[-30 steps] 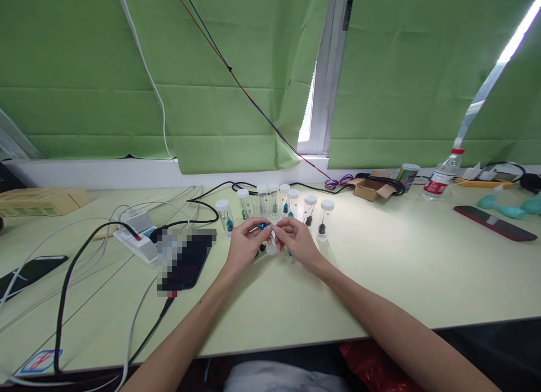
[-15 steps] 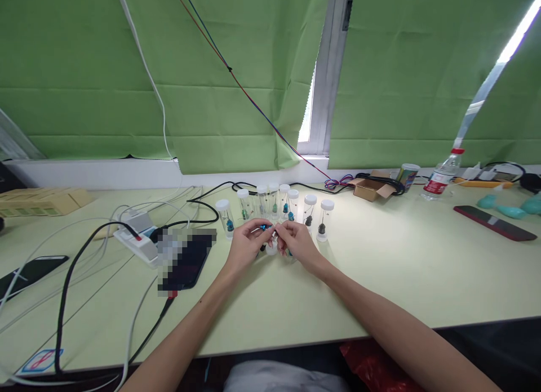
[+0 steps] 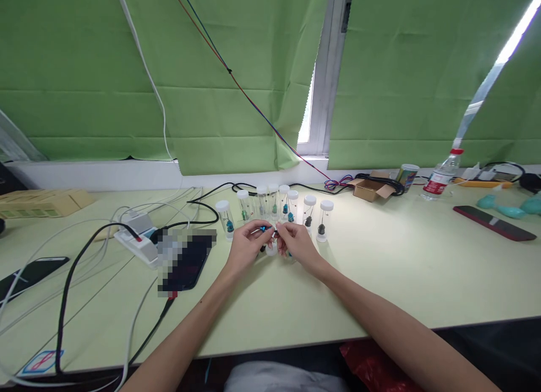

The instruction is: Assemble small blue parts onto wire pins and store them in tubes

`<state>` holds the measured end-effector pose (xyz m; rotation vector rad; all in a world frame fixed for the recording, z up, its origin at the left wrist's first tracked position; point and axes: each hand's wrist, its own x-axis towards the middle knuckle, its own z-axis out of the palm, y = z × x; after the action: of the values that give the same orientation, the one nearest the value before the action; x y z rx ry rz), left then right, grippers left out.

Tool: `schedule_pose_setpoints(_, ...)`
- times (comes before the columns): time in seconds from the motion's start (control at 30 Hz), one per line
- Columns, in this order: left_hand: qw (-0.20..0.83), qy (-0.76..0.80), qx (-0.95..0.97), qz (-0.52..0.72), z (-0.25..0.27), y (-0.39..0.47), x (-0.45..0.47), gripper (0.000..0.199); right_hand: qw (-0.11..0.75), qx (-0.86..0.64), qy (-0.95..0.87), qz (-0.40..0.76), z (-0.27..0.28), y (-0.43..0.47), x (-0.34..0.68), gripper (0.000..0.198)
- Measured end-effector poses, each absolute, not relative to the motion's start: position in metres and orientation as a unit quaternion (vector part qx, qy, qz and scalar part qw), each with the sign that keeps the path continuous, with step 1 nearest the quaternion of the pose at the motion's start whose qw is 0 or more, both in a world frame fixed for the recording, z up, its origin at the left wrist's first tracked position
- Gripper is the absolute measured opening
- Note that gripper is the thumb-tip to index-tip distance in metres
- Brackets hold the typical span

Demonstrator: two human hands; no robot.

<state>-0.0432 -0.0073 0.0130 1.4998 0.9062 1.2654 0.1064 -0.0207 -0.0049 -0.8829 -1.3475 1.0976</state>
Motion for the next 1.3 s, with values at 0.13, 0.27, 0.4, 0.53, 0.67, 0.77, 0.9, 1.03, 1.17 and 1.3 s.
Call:
schedule_pose_setpoints(0.13,0.466,0.383,0.604,0.52,0.011,-0.006,-0.042,0.032,0.584,-0.375,-0.566,0.444,-0.004,-0.022,0.106,0.042)
schedule_pose_setpoints(0.27,0.463,0.39,0.595,0.529,0.009,-0.005,-0.042,0.032,0.593,-0.362,-0.557,0.455,-0.003,-0.022,0.105,0.036)
schedule_pose_setpoints(0.4,0.463,0.385,0.586,0.542,0.009,-0.005,-0.042,0.031,0.591,-0.336,-0.564,0.468,-0.004,-0.021,0.105,0.036)
schedule_pose_setpoints(0.53,0.47,0.369,0.591,0.542,0.008,-0.004,-0.043,0.031,0.589,-0.335,-0.566,0.469,-0.006,-0.019,0.105,0.035)
schedule_pose_setpoints(0.67,0.467,0.368,0.595,0.541,0.004,-0.002,-0.044,0.033,0.588,-0.344,-0.564,0.468,-0.007,-0.019,0.105,0.037)
schedule_pose_setpoints(0.77,0.468,0.367,0.595,0.541,0.002,0.0,-0.045,0.033,0.585,-0.351,-0.565,0.464,-0.005,-0.02,0.105,0.038)
schedule_pose_setpoints(0.9,0.467,0.367,0.598,0.538,0.004,-0.002,-0.044,0.031,0.577,-0.36,-0.576,0.453,-0.005,-0.021,0.106,0.038)
schedule_pose_setpoints(1.03,0.459,0.374,0.61,0.527,0.009,-0.005,-0.043,0.031,0.573,-0.361,-0.587,0.443,-0.008,-0.021,0.107,0.039)
schedule_pose_setpoints(1.17,0.442,0.379,0.626,0.519,0.01,-0.007,-0.043,0.029,0.566,-0.365,-0.583,0.453,-0.008,-0.019,0.106,0.043)
schedule_pose_setpoints(1.3,0.445,0.373,0.635,0.51,0.011,-0.007,-0.044,0.029,0.553,-0.374,-0.583,0.463,-0.008,-0.019,0.106,0.049)
